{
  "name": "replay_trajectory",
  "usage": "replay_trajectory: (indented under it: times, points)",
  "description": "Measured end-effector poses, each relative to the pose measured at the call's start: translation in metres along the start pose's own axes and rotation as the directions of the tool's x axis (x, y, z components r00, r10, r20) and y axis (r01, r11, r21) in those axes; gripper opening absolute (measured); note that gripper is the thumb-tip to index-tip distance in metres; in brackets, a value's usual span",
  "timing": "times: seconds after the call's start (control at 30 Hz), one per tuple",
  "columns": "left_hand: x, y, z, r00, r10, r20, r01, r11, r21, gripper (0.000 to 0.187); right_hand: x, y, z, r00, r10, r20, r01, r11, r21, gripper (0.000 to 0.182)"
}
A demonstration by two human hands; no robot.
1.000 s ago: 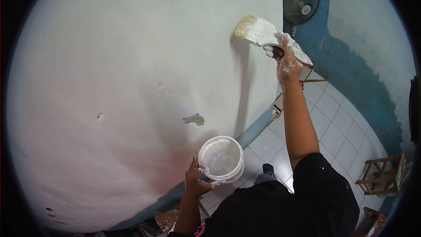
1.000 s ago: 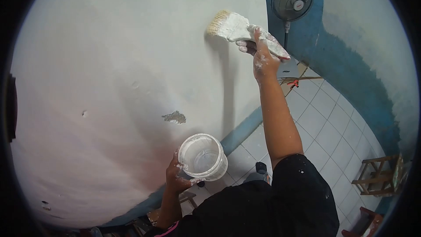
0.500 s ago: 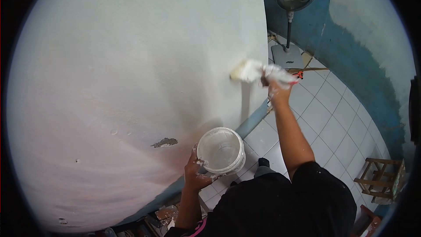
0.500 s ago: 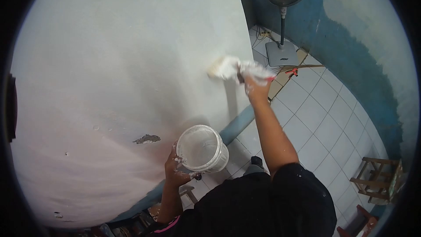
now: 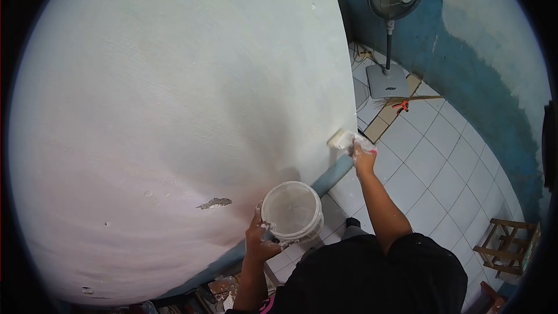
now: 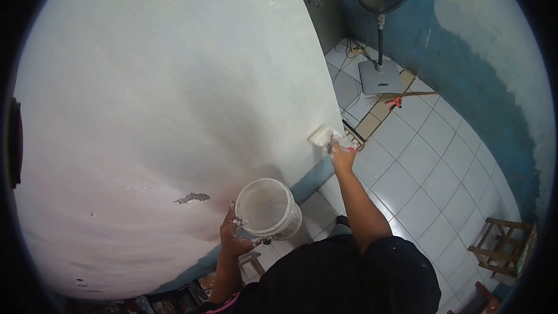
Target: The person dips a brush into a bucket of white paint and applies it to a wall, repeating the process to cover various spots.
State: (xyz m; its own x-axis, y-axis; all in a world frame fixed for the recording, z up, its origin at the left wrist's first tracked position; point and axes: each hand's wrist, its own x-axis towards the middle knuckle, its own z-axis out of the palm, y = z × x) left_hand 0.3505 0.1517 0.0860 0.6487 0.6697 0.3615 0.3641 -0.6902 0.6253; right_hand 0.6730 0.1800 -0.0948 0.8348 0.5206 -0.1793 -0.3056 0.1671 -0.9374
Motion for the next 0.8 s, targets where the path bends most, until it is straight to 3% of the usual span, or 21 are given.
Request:
replay_trajectory:
  times: [0.07,0.17,0.2,0.27,0.37,0.4,0.47,0.53,0.57,0.67,0.7,0.77,0.8]
  points:
    - [0.001,0.006,0.001,1.0,-0.003,-0.02,0.003,1.0,-0.002,0.067,0.016,-0.052,0.017,0.993,-0.095,0.067,0.079,0.975,0.21,0.015]
    - [-0.001,0.013,0.004,0.999,-0.008,-0.046,0.007,0.999,-0.032,0.069,-0.001,-0.207,0.044,0.932,-0.305,0.195,0.212,0.896,0.389,0.014]
    - [0.0,0.016,0.006,0.998,-0.012,-0.056,0.009,0.999,-0.048,0.071,-0.011,-0.247,0.054,0.97,-0.227,0.084,0.181,0.912,0.369,0.015]
    - [0.002,0.018,0.004,0.999,0.047,-0.026,-0.047,0.999,0.002,0.074,-0.011,-0.281,0.056,0.956,-0.254,0.145,0.138,0.83,0.541,0.02]
    - [-0.004,0.017,0.006,0.999,0.024,-0.024,-0.025,1.0,-0.003,0.078,-0.012,-0.251,0.059,0.933,-0.325,0.154,0.212,0.844,0.493,0.022]
    - [-0.006,0.017,0.006,1.0,0.004,-0.026,-0.005,1.0,-0.014,0.08,0.003,-0.207,0.053,0.939,-0.299,0.17,0.163,0.822,0.546,0.023]
    - [-0.011,0.007,0.005,0.999,0.035,-0.015,-0.035,0.999,-0.004,0.081,0.018,-0.119,0.041,0.989,-0.049,0.14,-0.02,0.891,0.453,0.023]
    - [-0.013,0.0,0.004,0.999,0.031,-0.011,-0.031,0.999,-0.023,0.076,-0.009,-0.061,0.023,0.994,0.074,0.084,-0.103,0.894,0.436,0.031]
    - [-0.014,-0.001,0.001,1.0,0.009,-0.009,-0.01,0.999,-0.043,0.071,-0.014,-0.035,0.019,0.993,0.12,-0.007,-0.111,0.937,0.332,0.028]
    - [-0.022,-0.01,-0.008,0.999,0.017,-0.041,-0.021,0.996,-0.087,0.067,-0.013,-0.002,0.016,1.0,0.001,0.006,-0.002,0.991,0.134,0.019]
    - [-0.026,-0.013,-0.01,0.997,0.033,-0.063,-0.04,0.994,-0.1,0.068,-0.016,-0.023,0.024,0.991,-0.133,0.019,0.128,0.98,0.152,0.014]
    - [-0.033,-0.021,-0.018,0.998,0.056,-0.007,-0.056,0.998,0.007,0.079,-0.009,-0.082,0.041,0.946,-0.25,0.207,0.243,0.968,0.058,0.016]
    - [-0.038,-0.023,-0.023,0.998,0.065,0.023,-0.066,0.996,0.06,0.085,-0.016,-0.12,0.057,0.925,-0.333,0.183,0.291,0.931,0.22,0.014]
